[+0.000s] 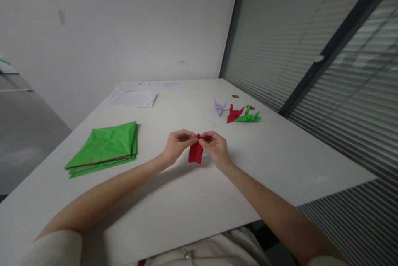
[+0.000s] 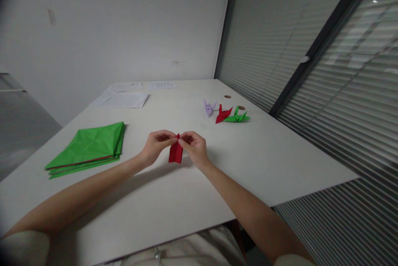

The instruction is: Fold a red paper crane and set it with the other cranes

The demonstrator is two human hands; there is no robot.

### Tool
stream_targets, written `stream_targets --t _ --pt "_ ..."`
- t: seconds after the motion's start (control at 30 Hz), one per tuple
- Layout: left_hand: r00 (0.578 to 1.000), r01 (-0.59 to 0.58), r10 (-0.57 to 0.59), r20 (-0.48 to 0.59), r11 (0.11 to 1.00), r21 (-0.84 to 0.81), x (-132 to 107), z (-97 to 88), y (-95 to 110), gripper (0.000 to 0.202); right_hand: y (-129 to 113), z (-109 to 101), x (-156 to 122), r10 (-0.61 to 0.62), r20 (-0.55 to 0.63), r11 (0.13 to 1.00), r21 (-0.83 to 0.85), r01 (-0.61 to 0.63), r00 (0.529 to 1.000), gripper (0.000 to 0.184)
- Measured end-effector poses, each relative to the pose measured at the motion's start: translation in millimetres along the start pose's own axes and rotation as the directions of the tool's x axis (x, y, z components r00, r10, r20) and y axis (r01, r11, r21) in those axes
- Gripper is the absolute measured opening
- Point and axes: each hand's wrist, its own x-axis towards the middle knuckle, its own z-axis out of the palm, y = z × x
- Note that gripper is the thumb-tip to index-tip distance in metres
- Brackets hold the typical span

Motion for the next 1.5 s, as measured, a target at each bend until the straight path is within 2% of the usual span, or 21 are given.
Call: stream_targets --t 0.27,0.47,0.8,1.03,1.27,1.5 --pt "0.998 0.023 -0.021 0.067 0.999 -0.029 3 -3.6 -2 0.026 0 0 0 0.039 0.002 0.999 0.029 -0.039 0.999 0.027" --pt "0.997 0.042 -0.04 0.063 0.999 -0.032 3 -3.6 -3 0.027 0 1 0 0.027 -0.031 0.999 0.025 -0.026 0.999 0.027" --pt "0.999 0.017 -0.018 0.03 1.0 0.025 1 -3.0 -2 0.023 0 0 0 0.041 0.004 0.999 0.004 -0.041 0.999 0.025" --pt "0.999 -0.003 0.005 0.044 1.0 -0.028 2 -2.7 -2 0.027 -2 1 -1 0.018 0.003 1.0 0.0 -0.018 1.0 0.026" --pt "0.997 -0.002 0.006 0.082 0.999 -0.049 3 -3.6 -7 0.029 -4 2 -2 0.057 0.032 0.998 -0.01 -0.057 0.998 0.024" --pt "0.998 -0.005 0.006 0.065 1.0 -0.009 2 -2.0 -11 0.034 -2 2 0 0.046 -0.02 0.998 -0.044 -0.047 0.999 0.023"
